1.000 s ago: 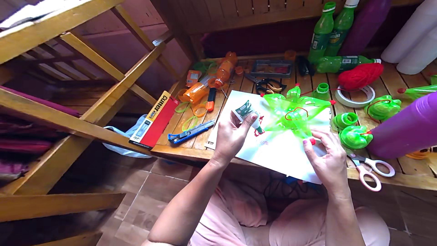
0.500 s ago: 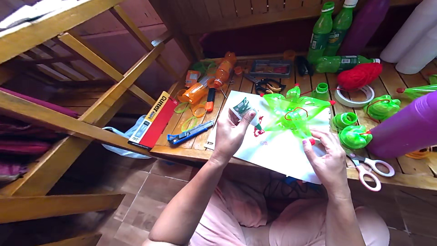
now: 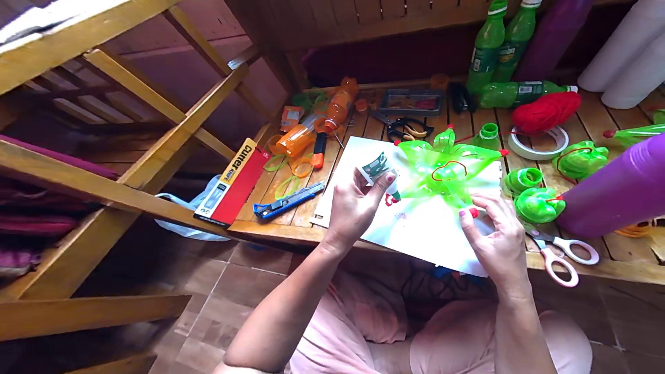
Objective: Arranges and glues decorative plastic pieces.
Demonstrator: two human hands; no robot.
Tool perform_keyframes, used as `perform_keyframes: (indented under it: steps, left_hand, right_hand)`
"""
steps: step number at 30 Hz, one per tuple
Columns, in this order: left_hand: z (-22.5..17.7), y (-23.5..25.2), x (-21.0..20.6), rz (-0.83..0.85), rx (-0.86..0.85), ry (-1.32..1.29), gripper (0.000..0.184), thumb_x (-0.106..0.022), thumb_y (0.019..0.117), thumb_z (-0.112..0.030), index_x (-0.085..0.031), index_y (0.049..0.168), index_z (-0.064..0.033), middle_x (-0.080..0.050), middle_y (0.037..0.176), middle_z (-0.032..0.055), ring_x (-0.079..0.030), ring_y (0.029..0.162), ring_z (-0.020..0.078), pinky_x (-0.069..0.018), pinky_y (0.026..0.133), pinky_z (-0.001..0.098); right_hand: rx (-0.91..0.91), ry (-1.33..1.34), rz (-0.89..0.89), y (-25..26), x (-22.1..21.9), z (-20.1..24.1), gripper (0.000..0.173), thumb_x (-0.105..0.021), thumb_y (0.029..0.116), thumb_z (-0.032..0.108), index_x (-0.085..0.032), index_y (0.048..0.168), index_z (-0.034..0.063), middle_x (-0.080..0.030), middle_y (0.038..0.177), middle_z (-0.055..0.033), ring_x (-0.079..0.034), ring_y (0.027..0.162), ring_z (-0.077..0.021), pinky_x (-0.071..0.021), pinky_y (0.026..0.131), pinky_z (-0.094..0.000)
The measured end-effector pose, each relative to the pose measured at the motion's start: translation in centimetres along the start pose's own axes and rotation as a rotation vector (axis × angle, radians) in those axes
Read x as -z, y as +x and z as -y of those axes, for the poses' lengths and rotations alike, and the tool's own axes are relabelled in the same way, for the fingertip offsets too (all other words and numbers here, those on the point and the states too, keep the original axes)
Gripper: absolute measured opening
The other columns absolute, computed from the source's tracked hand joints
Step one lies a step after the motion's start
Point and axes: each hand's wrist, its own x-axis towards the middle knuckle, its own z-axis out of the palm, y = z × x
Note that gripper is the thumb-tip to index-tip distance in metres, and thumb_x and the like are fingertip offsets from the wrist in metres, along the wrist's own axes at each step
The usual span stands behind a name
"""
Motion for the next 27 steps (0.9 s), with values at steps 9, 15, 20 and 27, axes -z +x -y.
perform_keyframes:
  steps: [9,15,20,27]
  left_hand:
    - [0.2,0.1,1.0,-0.036,-0.005,-0.026,0.032,-0.070,0.0966,-0.009,-0.057,0.124,-0.0006,-0.072,0.105,-0.0015,-0.071,0.095,0.0025,-0.0598,0.087,0.0223]
    - [0.6,0.2,0.4,-0.030,0.014,-0.063,0.035,-0.071,0.0961,-0.009,-0.054,0.125,0.0009,-0.071,0.106,0.0006,-0.071,0.095,0.0040,-0.0601,0.087,0.0237]
    - [0.8,0.5,0.6,-0.035,0.028,-0.076,0.033,-0.069,0.0975,-0.010,-0.054,0.126,-0.0002,-0.072,0.105,0.0004,-0.072,0.094,0.0053,-0.0611,0.086,0.0256]
    - [1.0,1.0,0.1,-0.006,0.052,-0.075,0.033,-0.070,0.0973,-0.011,-0.056,0.125,0.0014,-0.072,0.105,0.0022,-0.072,0.093,0.0055,-0.0606,0.086,0.0259]
  right_hand:
    - [0.015,0.000,0.003,0.1,0.0,0.0,0.033,-0.066,0.0943,0.026,-0.073,0.109,-0.0030,-0.070,0.118,-0.0177,-0.063,0.112,-0.0261,-0.0507,0.093,-0.0365]
    - [0.018,-0.011,0.005,0.1,0.1,-0.1,0.034,-0.065,0.0946,0.026,-0.073,0.109,-0.0041,-0.069,0.118,-0.0186,-0.062,0.111,-0.0273,-0.0503,0.093,-0.0365]
    - [0.013,-0.018,0.006,0.1,0.0,0.0,0.034,-0.065,0.0947,0.027,-0.074,0.109,-0.0027,-0.070,0.118,-0.0179,-0.063,0.110,-0.0251,-0.0512,0.092,-0.0344]
    - [0.008,-0.013,0.006,0.1,0.1,0.0,0.034,-0.065,0.0941,0.026,-0.074,0.109,-0.0035,-0.069,0.118,-0.0188,-0.062,0.111,-0.0268,-0.0510,0.092,-0.0352]
